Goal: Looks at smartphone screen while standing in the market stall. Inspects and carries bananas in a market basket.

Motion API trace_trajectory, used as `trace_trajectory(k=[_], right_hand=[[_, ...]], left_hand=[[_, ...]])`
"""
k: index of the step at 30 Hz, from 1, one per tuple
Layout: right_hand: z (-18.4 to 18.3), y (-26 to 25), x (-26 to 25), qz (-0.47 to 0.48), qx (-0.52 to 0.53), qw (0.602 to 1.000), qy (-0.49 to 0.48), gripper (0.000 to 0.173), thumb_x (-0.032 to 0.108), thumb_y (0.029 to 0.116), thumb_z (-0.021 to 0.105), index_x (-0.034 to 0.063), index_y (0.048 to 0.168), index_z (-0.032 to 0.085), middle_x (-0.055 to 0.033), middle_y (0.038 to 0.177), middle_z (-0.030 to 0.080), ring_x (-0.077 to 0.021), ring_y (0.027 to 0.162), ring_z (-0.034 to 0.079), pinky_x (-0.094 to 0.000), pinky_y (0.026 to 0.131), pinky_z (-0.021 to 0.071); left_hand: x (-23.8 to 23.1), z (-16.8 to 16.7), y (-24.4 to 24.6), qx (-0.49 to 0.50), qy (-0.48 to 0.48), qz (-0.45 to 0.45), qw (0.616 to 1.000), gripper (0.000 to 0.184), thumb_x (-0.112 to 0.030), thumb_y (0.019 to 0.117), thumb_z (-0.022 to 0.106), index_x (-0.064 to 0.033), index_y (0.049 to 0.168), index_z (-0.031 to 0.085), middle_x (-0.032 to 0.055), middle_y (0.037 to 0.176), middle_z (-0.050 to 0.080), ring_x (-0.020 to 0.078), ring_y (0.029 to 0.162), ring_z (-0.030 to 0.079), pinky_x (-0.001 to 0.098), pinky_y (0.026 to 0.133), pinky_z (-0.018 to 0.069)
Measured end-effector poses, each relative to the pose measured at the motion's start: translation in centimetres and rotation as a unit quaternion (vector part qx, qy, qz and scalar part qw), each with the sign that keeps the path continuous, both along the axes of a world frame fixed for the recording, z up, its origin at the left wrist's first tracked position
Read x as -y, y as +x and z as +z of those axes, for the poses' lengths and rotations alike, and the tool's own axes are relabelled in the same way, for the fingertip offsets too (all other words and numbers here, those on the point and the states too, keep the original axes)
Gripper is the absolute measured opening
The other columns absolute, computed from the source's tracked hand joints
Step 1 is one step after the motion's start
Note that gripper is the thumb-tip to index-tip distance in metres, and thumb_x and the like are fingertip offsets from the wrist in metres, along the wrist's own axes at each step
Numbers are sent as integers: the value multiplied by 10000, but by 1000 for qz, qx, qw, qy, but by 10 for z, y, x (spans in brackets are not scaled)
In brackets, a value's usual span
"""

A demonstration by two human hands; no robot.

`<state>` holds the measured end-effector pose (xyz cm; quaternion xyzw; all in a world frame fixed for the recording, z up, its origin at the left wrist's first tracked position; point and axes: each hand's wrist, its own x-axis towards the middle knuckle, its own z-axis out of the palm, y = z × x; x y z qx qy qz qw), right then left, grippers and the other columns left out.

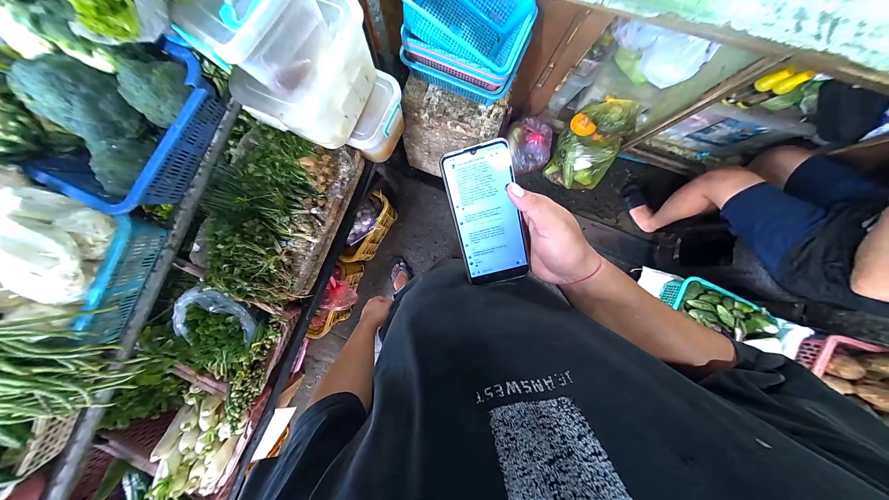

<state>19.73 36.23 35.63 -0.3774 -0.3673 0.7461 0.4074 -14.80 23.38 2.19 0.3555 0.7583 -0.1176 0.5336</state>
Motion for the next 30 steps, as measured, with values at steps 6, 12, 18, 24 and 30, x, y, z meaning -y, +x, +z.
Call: trace_trajectory(k=[6,12,18,24,30], right_hand=[[0,1,1,-2,-2,1000,-2,507,421,1121,284,86,1280,629,-115,1116,729,-208,988,733,-422,839,633],[0,1,2,-5,-3,1000,-7,504,422,1121,296,79,1271,633,-123,1103,731,-209,974,737,-417,830,636],[0,2,3,-2,-6,1000,-4,506,424,1120,291,82,1266,634,-115,1105,729,-201,974,734,-411,832,635],[1,2,4,-6,-4,1000,-9,492,422,1119,301,92,1246,644,-104,1089,735,-189,963,735,-402,824,636],[-1,3,4,-5,-7,1000,-1,487,416,1120,299,91,1249,639,-102,1097,733,-191,973,734,-402,829,635]], left_hand=[[-2,13,3,2,-1,-4,1000,487,-450,1046,488,-27,1190,680,230,1172,677,366,1077,659,595,929,503],[1,-4,0,-4,-3,9,1000,483,-457,1035,502,-41,1199,685,225,1174,682,365,1087,664,599,938,509],[2,0,0,-3,-2,9,1000,490,-471,1031,502,-47,1194,686,220,1171,681,360,1079,664,594,930,510],[1,6,3,-2,-7,8,1000,481,-455,1041,494,-44,1207,682,222,1187,677,361,1089,660,590,940,506],[4,-4,0,-6,-1,-3,1000,482,-458,1035,494,-45,1190,689,222,1170,683,365,1076,667,600,926,511]])
